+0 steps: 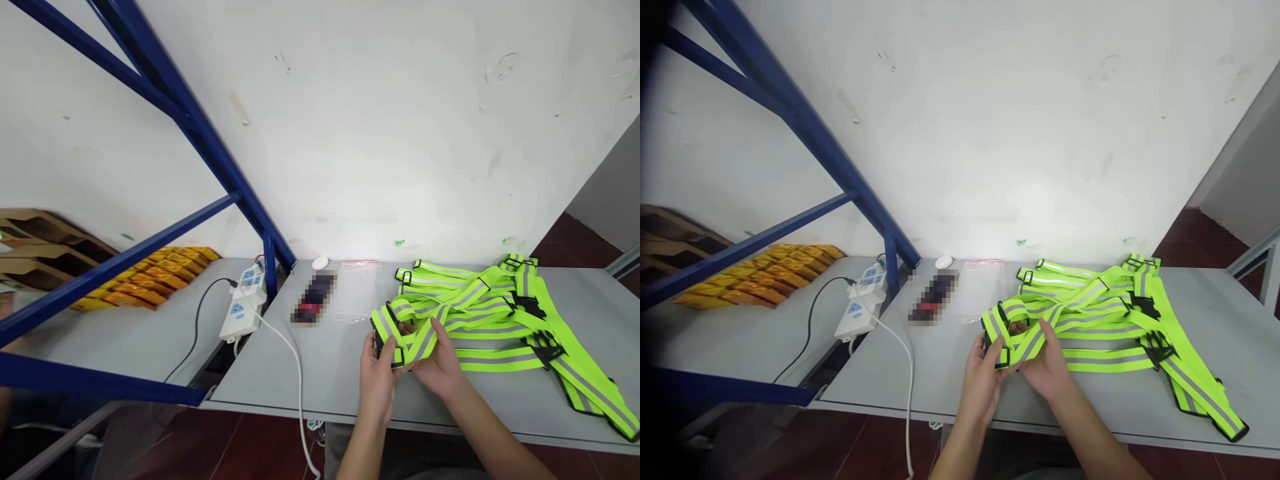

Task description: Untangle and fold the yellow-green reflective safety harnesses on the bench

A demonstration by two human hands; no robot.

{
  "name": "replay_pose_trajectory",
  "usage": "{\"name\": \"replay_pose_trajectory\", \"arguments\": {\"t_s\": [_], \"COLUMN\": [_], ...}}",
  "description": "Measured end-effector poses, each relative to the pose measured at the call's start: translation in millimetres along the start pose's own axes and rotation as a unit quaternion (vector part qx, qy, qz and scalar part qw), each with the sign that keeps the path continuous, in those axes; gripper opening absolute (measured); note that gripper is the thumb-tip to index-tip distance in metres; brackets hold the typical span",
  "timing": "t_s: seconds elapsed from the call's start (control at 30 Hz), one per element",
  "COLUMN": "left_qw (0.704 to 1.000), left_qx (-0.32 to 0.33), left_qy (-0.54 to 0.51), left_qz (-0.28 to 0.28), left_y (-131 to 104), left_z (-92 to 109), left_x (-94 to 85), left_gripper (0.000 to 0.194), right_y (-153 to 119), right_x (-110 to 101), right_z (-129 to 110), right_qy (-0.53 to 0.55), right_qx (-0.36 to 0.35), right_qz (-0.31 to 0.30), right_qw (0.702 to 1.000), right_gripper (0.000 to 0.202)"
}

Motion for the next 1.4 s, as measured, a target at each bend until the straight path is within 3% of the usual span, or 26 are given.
{"name": "replay_pose_trajectory", "arguments": {"t_s": [0.23, 0.37, 0.6, 0.8, 0.9, 1.03, 1.27, 1.4], "left_qw": [0.999, 0.998, 0.998, 1.000, 1.000, 1.000, 0.999, 0.997], "left_qx": [0.013, 0.021, 0.022, -0.006, -0.003, 0.000, 0.022, 0.041], "left_qy": [0.037, 0.056, 0.057, 0.002, -0.006, -0.004, 0.011, 0.044], "left_qz": [0.022, 0.030, 0.030, 0.013, 0.010, 0.007, 0.033, 0.049], "left_y": [-2.3, 0.5, 1.2, 6.8, 11.2, 15.5, 19.8, 24.6], "left_z": [-2.4, -2.3, -5.6, -10.5, -5.7, -0.6, 1.0, -3.7], "left_x": [-6.6, -10.8, -5.9, -3.0, -8.9, -13.3, -13.7, -17.8], "left_gripper": [0.055, 0.056, 0.053, 0.055, 0.053, 0.052, 0.055, 0.054], "right_y": [19.0, 20.3, 10.2, -3.1, -14.6, -27.4, -41.0, -47.5], "right_x": [2.0, -5.3, -10.9, -7.7, -21.8, -41.0, -53.2, -48.4], "right_z": [-13.1, -36.5, -74.7, -110.0, -131.8, -153.4, -163.0, -161.0], "right_qy": [0.019, 0.020, 0.024, 0.047, 0.068, 0.011, -0.070, -0.072], "right_qx": [-0.060, -0.112, -0.186, -0.260, -0.285, -0.320, -0.371, -0.416], "right_qz": [-0.022, 0.037, 0.148, 0.134, 0.186, 0.236, 0.261, 0.282], "right_qw": [0.998, 0.993, 0.971, 0.955, 0.938, 0.918, 0.888, 0.861], "right_gripper": [0.034, 0.020, 0.020, 0.026, 0.033, 0.027, 0.014, 0.013]}}
Point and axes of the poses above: each hand's wrist, its own y-axis towards the middle knuckle, its own x-axis out of the palm, z = x × y, the point moved 5 cm from there along y, towards the middle knuckle, and after that the axes turned 3 degrees about -y, right-handed, at the moved point
